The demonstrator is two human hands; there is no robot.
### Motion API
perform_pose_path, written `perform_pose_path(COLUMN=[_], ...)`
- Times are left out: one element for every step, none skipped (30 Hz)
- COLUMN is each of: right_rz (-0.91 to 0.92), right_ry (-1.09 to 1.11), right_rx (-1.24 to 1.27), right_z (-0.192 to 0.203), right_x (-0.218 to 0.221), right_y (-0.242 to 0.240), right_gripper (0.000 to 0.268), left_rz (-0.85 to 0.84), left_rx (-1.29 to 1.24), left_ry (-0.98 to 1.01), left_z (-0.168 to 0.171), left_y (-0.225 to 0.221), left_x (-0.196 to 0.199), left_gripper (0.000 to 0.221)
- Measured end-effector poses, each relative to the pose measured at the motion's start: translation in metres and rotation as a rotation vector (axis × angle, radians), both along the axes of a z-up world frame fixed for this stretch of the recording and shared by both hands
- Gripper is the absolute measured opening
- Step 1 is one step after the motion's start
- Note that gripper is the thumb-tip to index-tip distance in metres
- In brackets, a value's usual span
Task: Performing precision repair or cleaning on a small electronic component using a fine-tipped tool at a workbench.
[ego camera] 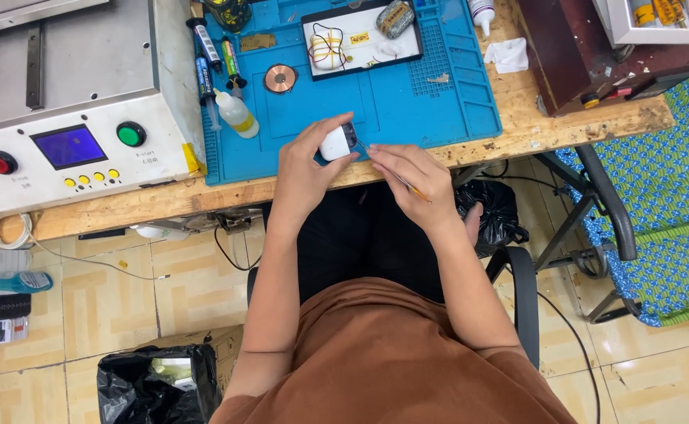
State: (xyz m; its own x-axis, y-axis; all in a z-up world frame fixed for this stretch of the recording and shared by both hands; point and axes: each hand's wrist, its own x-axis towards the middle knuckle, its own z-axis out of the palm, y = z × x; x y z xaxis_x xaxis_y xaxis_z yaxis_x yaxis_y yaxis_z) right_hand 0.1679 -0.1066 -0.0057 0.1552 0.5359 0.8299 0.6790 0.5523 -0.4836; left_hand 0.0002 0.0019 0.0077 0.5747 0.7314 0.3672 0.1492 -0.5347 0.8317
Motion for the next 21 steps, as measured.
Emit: perform_pose_path(right_rz=[-0.004, -0.021, -0.041, -0.046, -0.044, -0.043, -0.049, -0.078, -0.108, -0.115, -0.133, -0.151, -0.148, -0.133, -0.123, -0.126, -0.141, -0.156, -0.162, -0.168, -0.168], right_ry=[0.004, -0.041, -0.086, -0.082, -0.106, -0.129, -0.122, -0.150, -0.179, -0.173, -0.216, -0.258, -0.250, -0.235, -0.220, -0.212, -0.222, -0.232, -0.227, -0.235, -0.245], right_rx=[-0.004, 0.002, 0.010, 0.007, -0.009, -0.026, -0.029, -0.019, -0.007, -0.008, -0.020, -0.032, -0.037, -0.037, -0.034, -0.036, -0.024, -0.013, -0.015, -0.019, -0.024], right_z=[-0.001, -0.002, -0.004, -0.001, 0.000, 0.002, 0.002, 0.002, 0.002, -0.001, -0.004, -0.007, -0.006, -0.004, -0.003, -0.005, -0.006, -0.007, -0.008, -0.010, -0.012], right_x=[-0.001, -0.003, -0.003, -0.003, -0.003, -0.003, -0.003, -0.003, -0.002, -0.001, 0.000, 0.001, 0.000, 0.000, 0.001, -0.001, 0.000, 0.000, 0.000, 0.000, -0.001], right_y=[0.000, 0.000, 0.000, -0.002, -0.003, -0.005, -0.004, -0.003, -0.002, -0.004, -0.004, -0.005, -0.005, -0.006, -0.006, -0.006, -0.006, -0.006, -0.007, -0.009, -0.009], right_gripper=[0.011, 0.011, 0.011, 0.011, 0.011, 0.011, 0.011, 0.011, 0.011, 0.011, 0.011, 0.012, 0.012, 0.012, 0.011, 0.011, 0.012, 0.012, 0.012, 0.012, 0.011], left_rz=[-0.004, 0.000, 0.003, -0.003, -0.006, -0.009, -0.016, -0.021, -0.027, -0.035, -0.042, -0.050, -0.048, -0.069, -0.096, -0.099, -0.136, -0.173, -0.179, -0.190, -0.195], left_rx=[-0.004, 0.000, 0.005, 0.003, 0.002, 0.001, -0.002, -0.003, -0.001, -0.002, 0.005, 0.012, 0.007, 0.018, 0.033, 0.031, 0.031, 0.031, 0.030, 0.019, 0.007], left_ry=[0.004, 0.007, 0.010, 0.014, 0.018, 0.022, 0.029, 0.039, 0.048, 0.054, 0.048, 0.042, 0.050, 0.056, 0.062, 0.070, 0.080, 0.090, 0.095, 0.101, 0.105], left_z=[-0.001, -0.003, -0.004, -0.004, -0.004, -0.004, -0.001, 0.001, 0.004, 0.006, 0.008, 0.009, 0.010, 0.010, 0.010, 0.010, 0.011, 0.012, 0.012, 0.013, 0.012], left_y=[0.000, 0.001, 0.002, 0.002, 0.002, 0.002, 0.002, 0.002, 0.003, 0.003, 0.002, 0.002, 0.003, 0.004, 0.006, 0.006, 0.008, 0.010, 0.011, 0.013, 0.013], left_x=[0.000, 0.000, 0.001, 0.002, 0.001, 0.001, 0.001, 0.001, 0.002, 0.002, 0.002, 0.002, 0.001, -0.001, -0.001, -0.006, -0.008, -0.011, -0.011, -0.013, -0.015], left_gripper=[0.060, 0.061, 0.062, 0.062, 0.063, 0.063, 0.063, 0.064, 0.065, 0.065, 0.065, 0.065, 0.065, 0.064, 0.062, 0.062, 0.061, 0.061, 0.061, 0.060, 0.060])
